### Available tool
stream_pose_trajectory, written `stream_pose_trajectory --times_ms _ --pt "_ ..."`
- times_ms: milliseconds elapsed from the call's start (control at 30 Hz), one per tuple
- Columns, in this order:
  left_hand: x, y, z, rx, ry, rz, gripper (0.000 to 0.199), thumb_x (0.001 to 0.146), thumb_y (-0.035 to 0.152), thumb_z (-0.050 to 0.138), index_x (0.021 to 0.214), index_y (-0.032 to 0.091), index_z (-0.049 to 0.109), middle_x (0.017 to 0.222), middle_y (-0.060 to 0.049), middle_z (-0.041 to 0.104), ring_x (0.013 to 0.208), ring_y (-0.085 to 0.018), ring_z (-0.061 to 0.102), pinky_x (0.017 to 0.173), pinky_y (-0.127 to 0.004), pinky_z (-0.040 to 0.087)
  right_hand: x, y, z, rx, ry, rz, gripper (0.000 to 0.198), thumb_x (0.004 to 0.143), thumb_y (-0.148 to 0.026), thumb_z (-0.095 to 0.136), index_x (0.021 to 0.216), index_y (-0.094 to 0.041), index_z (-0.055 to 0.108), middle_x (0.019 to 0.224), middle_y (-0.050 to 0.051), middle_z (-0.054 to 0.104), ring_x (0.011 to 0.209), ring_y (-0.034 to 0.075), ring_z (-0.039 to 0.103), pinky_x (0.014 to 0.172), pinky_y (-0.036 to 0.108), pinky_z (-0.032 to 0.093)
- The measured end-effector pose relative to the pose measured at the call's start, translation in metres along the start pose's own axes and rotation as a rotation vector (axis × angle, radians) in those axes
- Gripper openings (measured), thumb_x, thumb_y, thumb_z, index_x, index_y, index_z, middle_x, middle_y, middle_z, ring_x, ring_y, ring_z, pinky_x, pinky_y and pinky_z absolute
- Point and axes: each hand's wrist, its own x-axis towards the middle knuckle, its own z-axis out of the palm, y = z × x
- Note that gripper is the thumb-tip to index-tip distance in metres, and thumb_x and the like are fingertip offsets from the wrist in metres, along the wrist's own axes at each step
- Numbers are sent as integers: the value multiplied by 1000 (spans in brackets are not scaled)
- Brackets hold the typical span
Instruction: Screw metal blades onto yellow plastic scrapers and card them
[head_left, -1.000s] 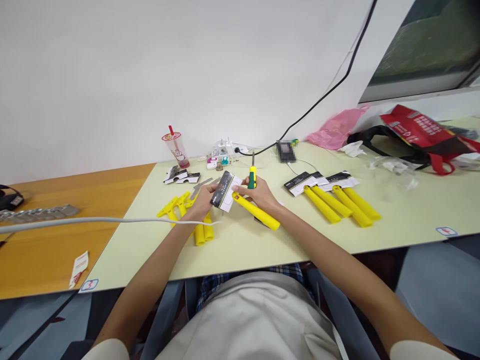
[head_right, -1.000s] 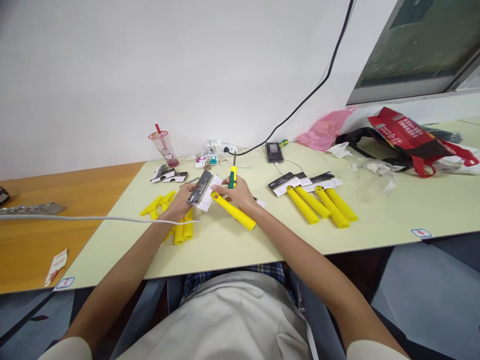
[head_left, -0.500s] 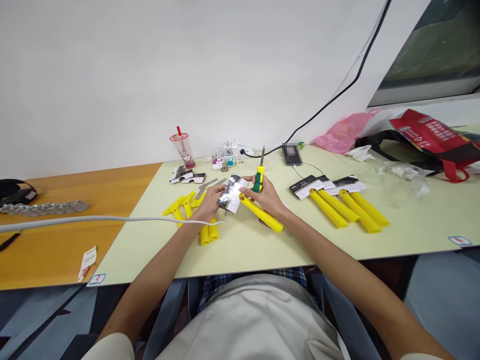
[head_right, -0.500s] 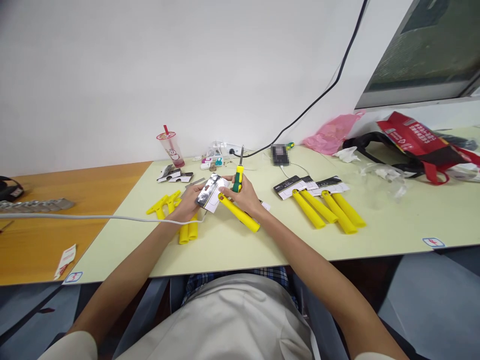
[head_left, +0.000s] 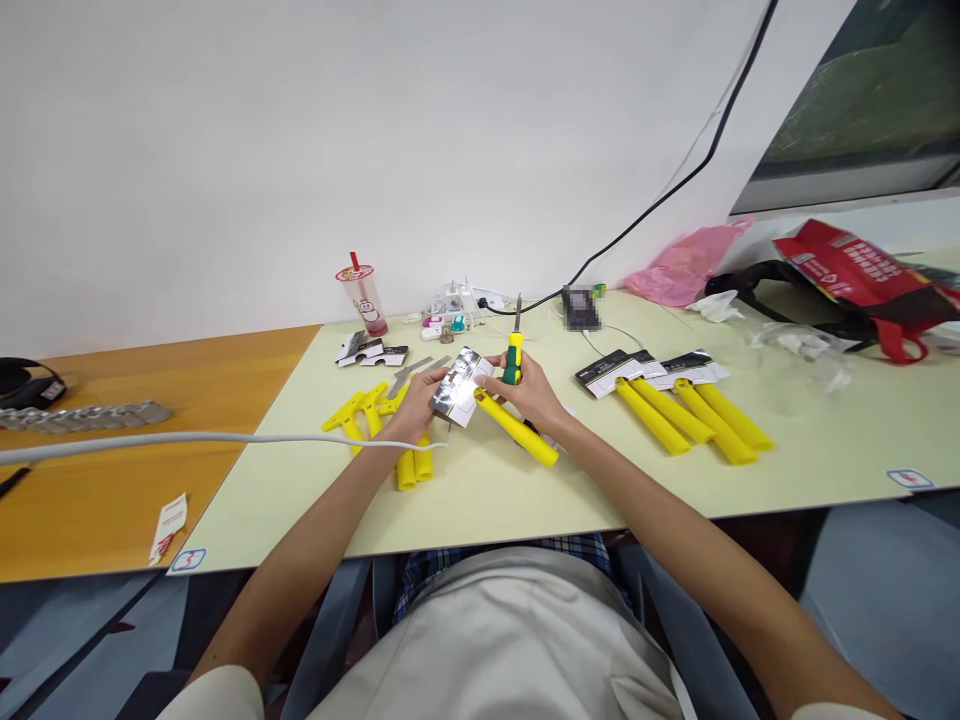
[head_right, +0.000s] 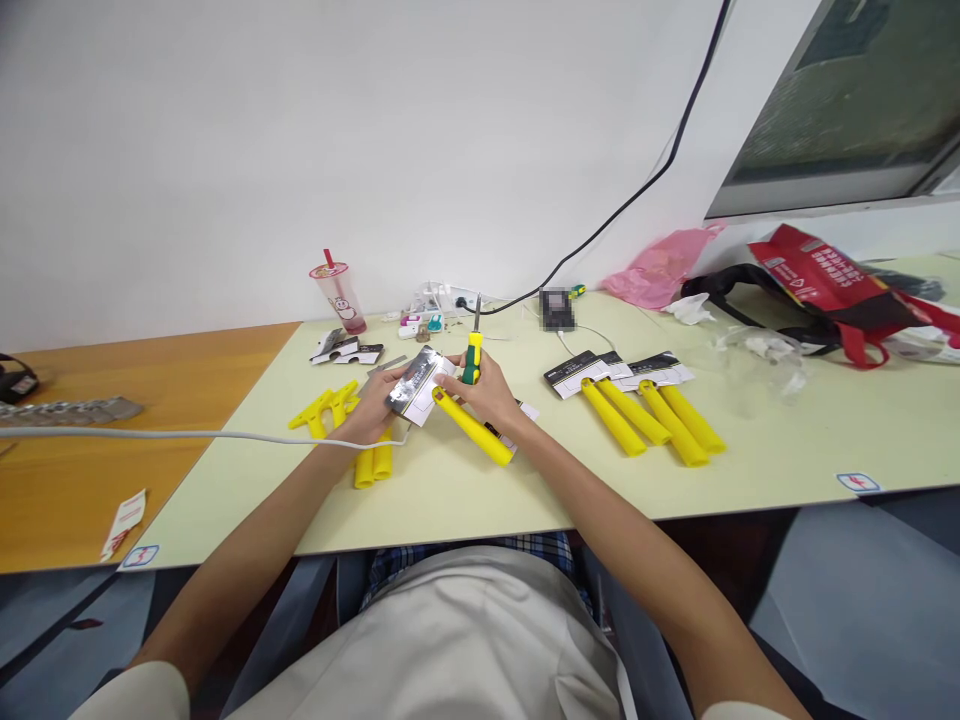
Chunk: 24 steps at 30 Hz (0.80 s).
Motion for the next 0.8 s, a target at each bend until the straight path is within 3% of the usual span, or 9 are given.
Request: stream_pose_trajectory --times_ms 267,567,667,800 --pt "3 -2 -3 -12 6 -1 32 81 42 93 102 18 89 99 -10 85 74 -21 74 59 -28 54 1 -1 -1 20 -4 16 59 68 -48 101 94 -27 52 122 5 81 75 18 75 62 34 67" --pt "-2 6 4 114 -9 29 45 81 52 93 107 17 83 93 -9 81 73 -19 71 57 -26 53 2 -2 -1 51 -11 56 64 63 -53 104 91 -27 53 98 -1 74 77 21 77 63 33 64" --pt "-5 21 -1 208 29 132 49 85 61 89 109 19 80 107 -10 80 87 -23 74 66 -30 60 5 -8 -16 -5 18 22 60 67 -55 101 92 -27 54 88 -2 68 82 23 77 66 34 63" --pt "-27 40 -36 360 142 253 55 86 69 86 109 19 78 121 -13 79 104 -27 75 81 -34 61 9 -17 -69 -264 190 -23 56 68 -57 95 94 -27 56 84 -2 64 77 24 71 67 38 58"
